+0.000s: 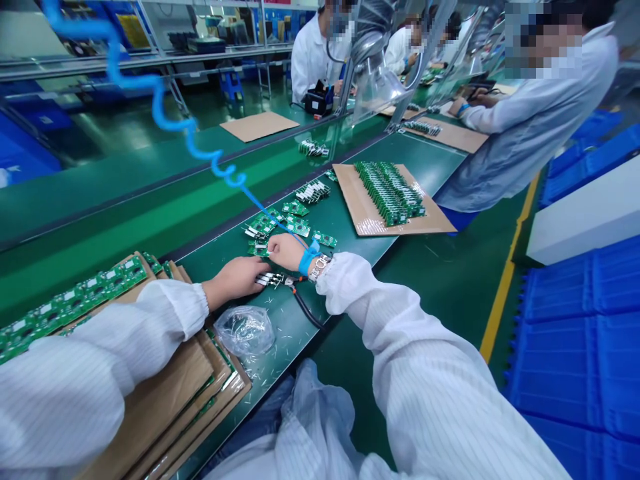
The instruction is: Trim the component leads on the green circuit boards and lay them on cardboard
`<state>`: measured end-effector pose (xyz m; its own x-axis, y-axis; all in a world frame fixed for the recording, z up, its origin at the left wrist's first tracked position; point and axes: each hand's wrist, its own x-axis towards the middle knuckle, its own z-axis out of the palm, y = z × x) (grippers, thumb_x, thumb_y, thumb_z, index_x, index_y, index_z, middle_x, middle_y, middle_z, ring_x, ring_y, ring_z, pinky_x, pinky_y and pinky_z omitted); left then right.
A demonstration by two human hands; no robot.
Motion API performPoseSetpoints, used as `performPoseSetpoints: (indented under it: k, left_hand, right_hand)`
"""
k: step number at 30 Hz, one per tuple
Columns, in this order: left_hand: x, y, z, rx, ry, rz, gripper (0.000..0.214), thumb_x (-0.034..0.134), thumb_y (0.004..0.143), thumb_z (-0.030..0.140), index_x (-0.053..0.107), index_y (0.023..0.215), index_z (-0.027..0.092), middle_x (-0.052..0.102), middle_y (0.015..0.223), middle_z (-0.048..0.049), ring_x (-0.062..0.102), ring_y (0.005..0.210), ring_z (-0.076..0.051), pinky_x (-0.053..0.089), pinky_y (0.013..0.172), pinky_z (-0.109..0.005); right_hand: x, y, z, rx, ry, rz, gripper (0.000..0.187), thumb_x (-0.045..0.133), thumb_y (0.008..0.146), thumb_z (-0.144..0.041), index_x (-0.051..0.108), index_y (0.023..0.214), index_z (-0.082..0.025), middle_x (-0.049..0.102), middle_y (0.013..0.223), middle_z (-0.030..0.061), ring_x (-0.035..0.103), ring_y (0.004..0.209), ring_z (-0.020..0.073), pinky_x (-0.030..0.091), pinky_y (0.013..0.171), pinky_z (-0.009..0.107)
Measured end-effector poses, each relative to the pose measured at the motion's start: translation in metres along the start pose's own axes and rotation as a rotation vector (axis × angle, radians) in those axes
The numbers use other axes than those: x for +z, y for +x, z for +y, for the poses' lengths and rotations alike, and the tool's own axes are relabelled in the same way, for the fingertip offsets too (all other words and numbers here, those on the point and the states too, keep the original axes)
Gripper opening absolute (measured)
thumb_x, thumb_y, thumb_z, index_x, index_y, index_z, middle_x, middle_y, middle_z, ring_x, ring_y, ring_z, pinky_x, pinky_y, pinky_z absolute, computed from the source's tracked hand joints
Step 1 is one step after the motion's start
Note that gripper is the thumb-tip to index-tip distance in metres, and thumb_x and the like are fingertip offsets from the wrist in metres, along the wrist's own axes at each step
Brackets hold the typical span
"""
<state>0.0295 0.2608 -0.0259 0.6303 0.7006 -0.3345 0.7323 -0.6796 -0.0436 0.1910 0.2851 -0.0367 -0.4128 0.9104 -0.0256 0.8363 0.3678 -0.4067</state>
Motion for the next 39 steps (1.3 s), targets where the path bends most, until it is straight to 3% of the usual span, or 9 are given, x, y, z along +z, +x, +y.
performPoseSetpoints:
  k: [5,8,13,21,30,34,39]
  left_hand:
    - [-0.005,-0.005,-0.001,0.013,0.037,-0.085,0.030,0.056,0.087,0.037,0.058,0.108,0.016,0.062,0.104,-0.0071,0.060,0.093,-0.020,0.050,0.082,-0.042]
    - [-0.010,-0.012,-0.003,0.008,0.056,-0.143,0.029,0.056,0.086,0.037,0.058,0.107,0.017,0.062,0.103,-0.0069,0.060,0.091,-0.020,0.050,0.080,-0.041]
    - [-0.017,-0.023,-0.010,-0.035,0.075,-0.212,0.028,0.057,0.086,0.037,0.059,0.106,0.017,0.062,0.102,-0.0068,0.061,0.090,-0.020,0.051,0.079,-0.040]
    - [-0.016,-0.032,-0.022,-0.077,0.070,-0.207,0.029,0.056,0.087,0.037,0.058,0.107,0.017,0.062,0.105,-0.0073,0.060,0.092,-0.020,0.051,0.080,-0.041]
    - [-0.011,-0.033,-0.028,-0.085,0.019,-0.181,0.027,0.056,0.087,0.036,0.059,0.105,0.016,0.062,0.103,-0.0069,0.060,0.091,-0.020,0.051,0.080,-0.040]
    - [-0.010,-0.033,-0.029,-0.092,-0.015,-0.173,0.027,0.056,0.087,0.036,0.059,0.105,0.016,0.062,0.102,-0.0067,0.060,0.090,-0.019,0.051,0.079,-0.040]
    - [-0.009,-0.033,-0.030,-0.095,-0.041,-0.173,0.027,0.056,0.086,0.036,0.059,0.105,0.016,0.062,0.101,-0.0065,0.061,0.088,-0.019,0.051,0.077,-0.039]
  right_hand:
    - [0.003,0.011,0.004,-0.057,-0.125,0.063,0.055,0.069,0.068,-0.036,0.056,0.118,-0.014,0.058,0.113,0.0120,0.054,0.103,0.0243,0.041,0.084,0.031]
    - [0.009,0.018,0.002,-0.084,-0.183,0.045,0.067,0.073,0.064,-0.042,0.053,0.121,-0.013,0.056,0.115,0.0140,0.052,0.107,0.0281,0.041,0.087,0.034]
    - [0.015,0.024,0.001,-0.075,-0.247,-0.003,0.053,0.067,0.073,-0.043,0.055,0.115,-0.013,0.060,0.109,0.0137,0.056,0.101,0.0270,0.044,0.082,0.034]
    - [0.011,0.022,-0.007,-0.067,-0.300,-0.056,0.033,0.050,0.090,-0.040,0.057,0.109,-0.014,0.060,0.107,0.0079,0.058,0.097,0.0185,0.047,0.086,0.041]
    - [-0.001,0.033,-0.001,-0.117,-0.228,-0.093,0.025,0.051,0.086,-0.032,0.065,0.103,-0.020,0.068,0.094,0.0047,0.062,0.090,0.0195,0.044,0.074,0.028]
    - [0.006,0.032,0.001,-0.138,-0.221,-0.065,0.040,0.061,0.077,-0.034,0.060,0.112,-0.016,0.062,0.111,0.0113,0.059,0.100,0.0237,0.043,0.078,0.029]
    - [0.017,0.035,0.004,-0.148,-0.201,-0.057,0.049,0.067,0.070,-0.035,0.057,0.113,-0.013,0.059,0.111,0.0122,0.057,0.099,0.0237,0.042,0.079,0.028]
